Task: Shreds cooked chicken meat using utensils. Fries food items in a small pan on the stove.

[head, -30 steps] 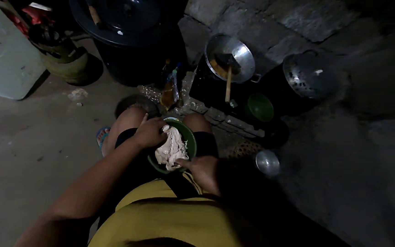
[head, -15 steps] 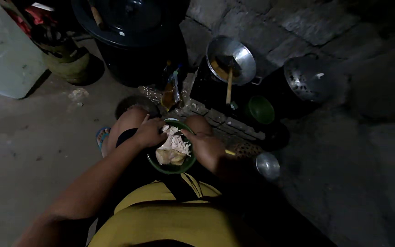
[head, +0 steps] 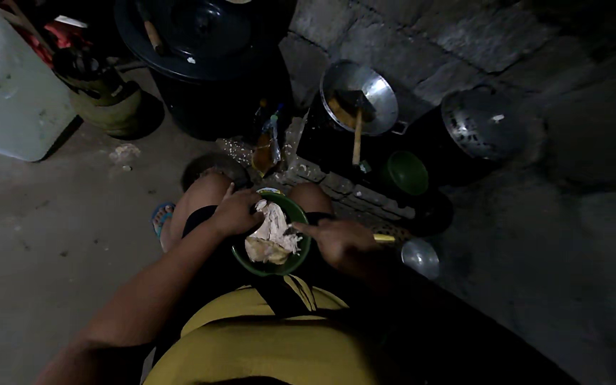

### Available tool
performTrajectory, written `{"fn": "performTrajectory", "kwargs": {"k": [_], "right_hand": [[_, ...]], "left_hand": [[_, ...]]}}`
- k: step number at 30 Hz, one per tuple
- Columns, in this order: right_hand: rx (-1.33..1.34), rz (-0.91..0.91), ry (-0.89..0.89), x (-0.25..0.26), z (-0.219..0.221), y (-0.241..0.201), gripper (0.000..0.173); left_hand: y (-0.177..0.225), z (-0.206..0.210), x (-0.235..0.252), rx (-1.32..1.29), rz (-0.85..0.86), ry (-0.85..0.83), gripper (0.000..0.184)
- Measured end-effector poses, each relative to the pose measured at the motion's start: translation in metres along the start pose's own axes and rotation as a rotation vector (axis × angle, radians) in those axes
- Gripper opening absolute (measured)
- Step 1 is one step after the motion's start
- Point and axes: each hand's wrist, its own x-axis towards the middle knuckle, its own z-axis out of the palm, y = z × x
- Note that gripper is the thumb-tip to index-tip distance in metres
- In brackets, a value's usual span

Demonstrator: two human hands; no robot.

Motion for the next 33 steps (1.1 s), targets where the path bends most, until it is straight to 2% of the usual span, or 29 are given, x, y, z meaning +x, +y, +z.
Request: {"fn": "performTrajectory", "kwargs": {"k": [3,5,10,11,13,14,16,18,20,23,26,28,30,33], "right_hand": [[0.055,0.02,0.169,0.017,0.002,-0.002,0.059],[0.094,0.001,0.226,0.028,0.014,-0.01,0.061],[0.104,-0.057,-0.019,0.004,0.044,-0.018,0.069],[0.113,-0.079,-0.005,-0.002,0.049,-0.012,0.068],[0.161,-0.155,0.164,-0.006,0.055,0.002,0.061],[0.176,-0.157,0.186,-0.004,0.048,0.007,0.059],[0.17,-0.065,0.126,0.008,0.023,0.008,0.058],[0.165,-0.01,0.204,0.023,0.019,0.005,0.056],[0.148,0.001,0.226,0.03,0.029,-0.004,0.062],[0.131,0.003,0.123,0.02,0.049,-0.012,0.07],[0.143,-0.06,0.23,0.005,0.073,0.004,0.064],[0.158,-0.127,0.258,0.001,0.063,0.015,0.059],[0.134,-0.085,0.096,0.003,0.03,0.013,0.061],[0.134,-0.003,0.227,0.023,0.019,0.002,0.059]], "left_hand": [[0.0,0.0,0.0,0.011,0.003,-0.002,0.035],[0.0,0.0,0.0,0.009,0.008,0.007,0.033],[0.003,-0.001,-0.003,0.023,-0.02,-0.017,0.033],[0.004,-0.002,-0.001,0.016,-0.011,-0.015,0.033],[0.002,-0.003,0.0,-0.007,-0.004,-0.003,0.034],[0.001,-0.002,-0.001,-0.006,-0.004,-0.003,0.035],[0.0,-0.002,-0.001,-0.011,0.006,-0.006,0.033],[0.0,-0.001,-0.001,-0.013,0.017,-0.013,0.032],[0.001,0.0,-0.002,-0.018,0.016,0.005,0.03],[0.003,0.0,-0.003,0.004,-0.021,0.007,0.031],[0.004,-0.003,-0.001,0.011,-0.028,-0.007,0.03],[0.003,-0.004,0.001,0.004,-0.023,-0.014,0.032],[0.0,-0.003,0.0,0.007,-0.009,-0.014,0.034],[0.0,0.0,0.0,-0.01,0.022,-0.002,0.033]]}}
